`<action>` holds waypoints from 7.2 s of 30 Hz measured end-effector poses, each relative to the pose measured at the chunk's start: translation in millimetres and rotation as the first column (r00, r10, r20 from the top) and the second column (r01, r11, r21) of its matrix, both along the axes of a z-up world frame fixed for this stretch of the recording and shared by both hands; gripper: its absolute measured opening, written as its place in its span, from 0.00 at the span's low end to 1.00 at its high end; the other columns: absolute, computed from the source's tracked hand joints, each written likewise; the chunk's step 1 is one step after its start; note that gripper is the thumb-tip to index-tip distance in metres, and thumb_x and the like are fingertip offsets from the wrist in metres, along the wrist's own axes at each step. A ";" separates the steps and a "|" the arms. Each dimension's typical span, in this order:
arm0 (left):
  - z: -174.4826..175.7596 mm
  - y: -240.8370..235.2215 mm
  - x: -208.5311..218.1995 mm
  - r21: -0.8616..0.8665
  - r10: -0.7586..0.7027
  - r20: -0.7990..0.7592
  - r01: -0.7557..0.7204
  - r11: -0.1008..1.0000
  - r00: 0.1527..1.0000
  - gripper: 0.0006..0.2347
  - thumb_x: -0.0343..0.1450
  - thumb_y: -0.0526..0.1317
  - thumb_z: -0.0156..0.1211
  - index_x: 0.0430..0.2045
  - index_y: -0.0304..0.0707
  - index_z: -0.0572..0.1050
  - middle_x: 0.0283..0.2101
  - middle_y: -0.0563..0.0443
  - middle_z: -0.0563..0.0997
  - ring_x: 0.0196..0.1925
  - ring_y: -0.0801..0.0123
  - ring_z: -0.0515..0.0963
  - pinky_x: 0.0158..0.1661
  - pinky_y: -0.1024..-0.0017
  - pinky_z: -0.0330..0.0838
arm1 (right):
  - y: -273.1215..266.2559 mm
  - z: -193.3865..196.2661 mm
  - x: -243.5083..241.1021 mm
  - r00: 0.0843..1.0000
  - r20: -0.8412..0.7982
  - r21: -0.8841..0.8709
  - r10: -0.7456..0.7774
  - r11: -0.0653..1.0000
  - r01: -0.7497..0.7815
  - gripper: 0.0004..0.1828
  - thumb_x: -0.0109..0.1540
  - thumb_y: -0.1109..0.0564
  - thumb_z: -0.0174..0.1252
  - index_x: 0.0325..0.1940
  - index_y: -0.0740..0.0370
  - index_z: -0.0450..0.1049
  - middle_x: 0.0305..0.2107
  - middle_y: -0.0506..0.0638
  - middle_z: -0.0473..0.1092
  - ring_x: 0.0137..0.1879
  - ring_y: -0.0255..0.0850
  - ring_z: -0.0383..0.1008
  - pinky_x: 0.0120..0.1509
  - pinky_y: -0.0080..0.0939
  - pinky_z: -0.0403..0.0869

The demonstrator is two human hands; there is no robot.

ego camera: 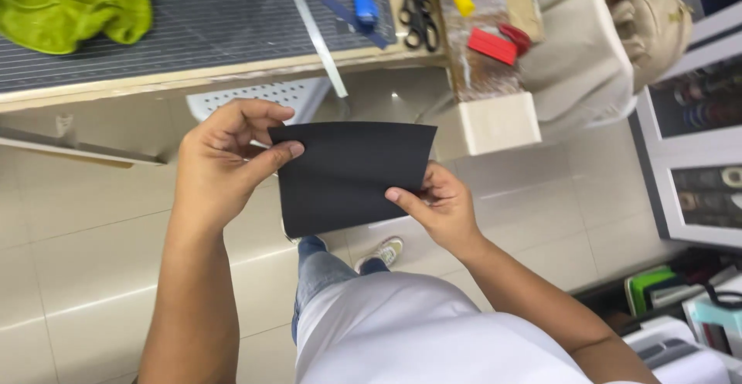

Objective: Applying adhesive to a small box and wrapping it with black paper using a roller, brush, and squeegee

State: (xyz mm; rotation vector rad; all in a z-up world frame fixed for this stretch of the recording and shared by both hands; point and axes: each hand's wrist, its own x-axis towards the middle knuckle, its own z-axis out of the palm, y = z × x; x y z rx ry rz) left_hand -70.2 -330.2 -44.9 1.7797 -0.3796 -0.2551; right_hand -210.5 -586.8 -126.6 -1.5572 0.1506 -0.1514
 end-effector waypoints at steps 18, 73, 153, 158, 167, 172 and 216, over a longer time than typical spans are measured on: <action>-38.2 -139.7 -69.8 0.264 -0.409 0.522 0.314 0.912 0.749 0.32 0.53 0.27 0.77 0.54 0.39 0.76 0.59 0.42 0.77 0.70 0.35 0.65 0.71 0.41 0.45 | -118.3 -33.2 -107.6 0.851 0.496 -0.406 -0.174 0.819 0.404 0.10 0.56 0.75 0.66 0.28 0.64 0.76 0.33 0.58 0.79 0.37 0.50 0.82 0.40 0.43 0.82; -276.7 -381.3 -93.1 0.102 0.557 -0.234 -0.550 0.829 0.797 0.08 0.65 0.37 0.73 0.36 0.51 0.86 0.27 0.62 0.87 0.29 0.83 0.83 0.31 0.82 0.79 | -356.3 -172.8 -20.2 0.704 -0.378 0.368 -0.602 0.600 0.711 0.14 0.55 0.56 0.78 0.42 0.54 0.82 0.34 0.47 0.80 0.41 0.42 0.84 0.51 0.38 0.79; -295.5 -379.8 -130.2 0.022 0.462 -0.251 -0.472 0.881 0.851 0.33 0.63 0.37 0.81 0.63 0.52 0.69 0.29 0.60 0.85 0.32 0.80 0.80 0.38 0.81 0.76 | -340.1 -233.9 -40.9 0.815 -0.448 0.422 -0.367 0.717 0.555 0.15 0.58 0.52 0.76 0.35 0.56 0.74 0.28 0.53 0.80 0.33 0.39 0.82 0.51 0.48 0.84; -300.7 -377.3 -128.0 0.053 0.447 -0.134 -0.444 0.895 0.884 0.34 0.63 0.39 0.82 0.64 0.54 0.69 0.30 0.59 0.84 0.33 0.75 0.81 0.42 0.77 0.80 | -349.0 -240.4 -42.7 0.836 -0.414 0.398 -0.361 0.754 0.523 0.13 0.59 0.55 0.74 0.36 0.60 0.76 0.28 0.55 0.79 0.34 0.41 0.83 0.52 0.49 0.84; -299.5 -376.6 -127.7 0.122 0.397 -0.003 -0.394 0.911 0.918 0.31 0.67 0.40 0.78 0.65 0.55 0.67 0.33 0.58 0.83 0.37 0.68 0.83 0.47 0.70 0.83 | -352.0 -248.5 -39.4 0.828 -0.398 0.333 -0.396 0.778 0.533 0.13 0.58 0.54 0.76 0.34 0.60 0.76 0.28 0.56 0.80 0.33 0.41 0.83 0.50 0.46 0.84; -288.4 -375.2 -123.8 0.201 0.353 0.197 -0.390 0.898 0.915 0.34 0.65 0.42 0.79 0.67 0.55 0.66 0.45 0.54 0.76 0.48 0.58 0.78 0.54 0.60 0.76 | -345.7 -219.4 -46.8 0.792 -0.450 0.210 -0.412 0.813 0.543 0.18 0.57 0.48 0.76 0.32 0.58 0.74 0.25 0.53 0.78 0.28 0.38 0.80 0.39 0.42 0.84; -301.7 -353.1 -38.4 -0.299 -0.021 -0.760 -0.320 0.899 0.650 0.17 0.79 0.53 0.51 0.49 0.43 0.79 0.44 0.51 0.82 0.44 0.69 0.81 0.42 0.58 0.83 | -275.7 -198.8 99.0 0.889 0.368 -0.930 0.273 0.098 0.355 0.16 0.74 0.48 0.41 0.57 0.48 0.75 0.39 0.47 0.68 0.45 0.46 0.67 0.52 0.49 0.66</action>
